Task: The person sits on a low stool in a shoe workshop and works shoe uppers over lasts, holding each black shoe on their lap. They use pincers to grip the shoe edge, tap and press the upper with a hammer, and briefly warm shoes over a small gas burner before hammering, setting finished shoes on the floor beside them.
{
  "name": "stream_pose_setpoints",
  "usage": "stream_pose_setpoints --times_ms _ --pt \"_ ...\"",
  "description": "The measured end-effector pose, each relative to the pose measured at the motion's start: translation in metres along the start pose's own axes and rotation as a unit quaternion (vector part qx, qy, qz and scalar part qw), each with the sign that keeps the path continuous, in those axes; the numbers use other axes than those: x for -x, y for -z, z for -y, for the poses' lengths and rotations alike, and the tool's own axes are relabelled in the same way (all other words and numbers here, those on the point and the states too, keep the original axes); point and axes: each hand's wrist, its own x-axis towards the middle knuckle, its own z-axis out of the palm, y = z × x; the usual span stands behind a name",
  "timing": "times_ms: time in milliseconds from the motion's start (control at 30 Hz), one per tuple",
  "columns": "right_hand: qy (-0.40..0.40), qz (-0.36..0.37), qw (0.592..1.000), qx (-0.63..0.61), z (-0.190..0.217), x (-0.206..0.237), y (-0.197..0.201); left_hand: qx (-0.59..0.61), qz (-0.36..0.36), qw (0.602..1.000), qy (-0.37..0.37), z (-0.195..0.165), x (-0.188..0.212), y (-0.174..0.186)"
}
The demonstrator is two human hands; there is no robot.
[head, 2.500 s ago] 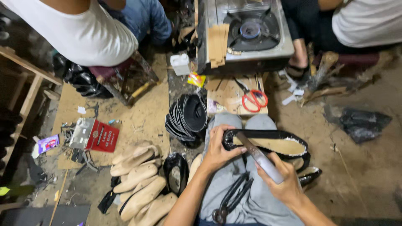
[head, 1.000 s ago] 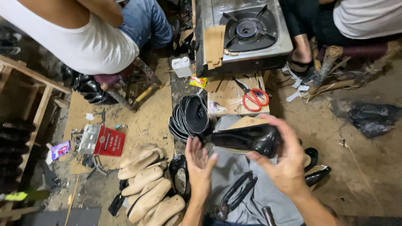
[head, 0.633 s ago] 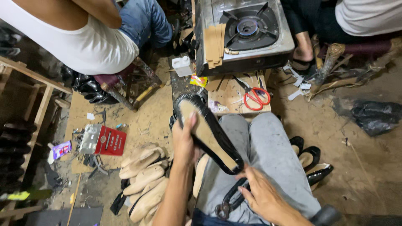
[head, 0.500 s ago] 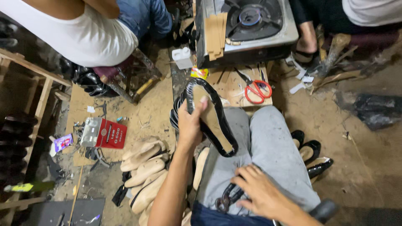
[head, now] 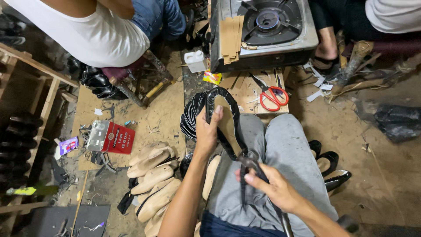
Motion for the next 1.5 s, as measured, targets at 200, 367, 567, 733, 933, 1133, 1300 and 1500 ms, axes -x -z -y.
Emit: stream_pose_setpoints --times_ms 200,367,567,733,933,1133,1300,1500 --pt "-0.202 0.06 0.901 -0.379 0.039 -0.017 -0.003 0.047 0.032 0.998 0.004 -0.024 0.019 -0.01" --pt "-0.271 0.05 0.827 -0.491 0.049 -0.027 -0.002 0.028 0.053 0.998 -0.015 -0.026 0.029 -0.01" --pt "-0.197 -0.051 0.906 -0.371 0.016 -0.035 -0.034 0.068 0.019 0.997 -0.023 -0.017 0.018 -0.011" --pt "-0.124 -0.064 0.962 -0.236 0.001 -0.048 -0.04 0.06 -0.046 0.997 -0.005 -0.003 0.015 -0.011" --pt "0.312 -0.226 0.829 0.406 0.01 -0.05 -0.046 0.021 -0.223 0.975 0.011 0.002 -0.015 0.007" --pt "-0.097 -0.172 0.953 0.23 0.025 -0.112 0.058 -0.044 -0.138 0.989 0.04 -0.04 0.006 0.027" --pt "0.096 -0.055 0.839 0.533 -0.005 -0.208 0.149 -0.249 0.209 0.945 -0.036 -0.053 0.048 -0.044" --pt "-0.02 -0.014 0.74 0.672 -0.027 -0.25 0.139 -0.332 0.267 0.892 -0.151 -0.026 0.077 -0.071"
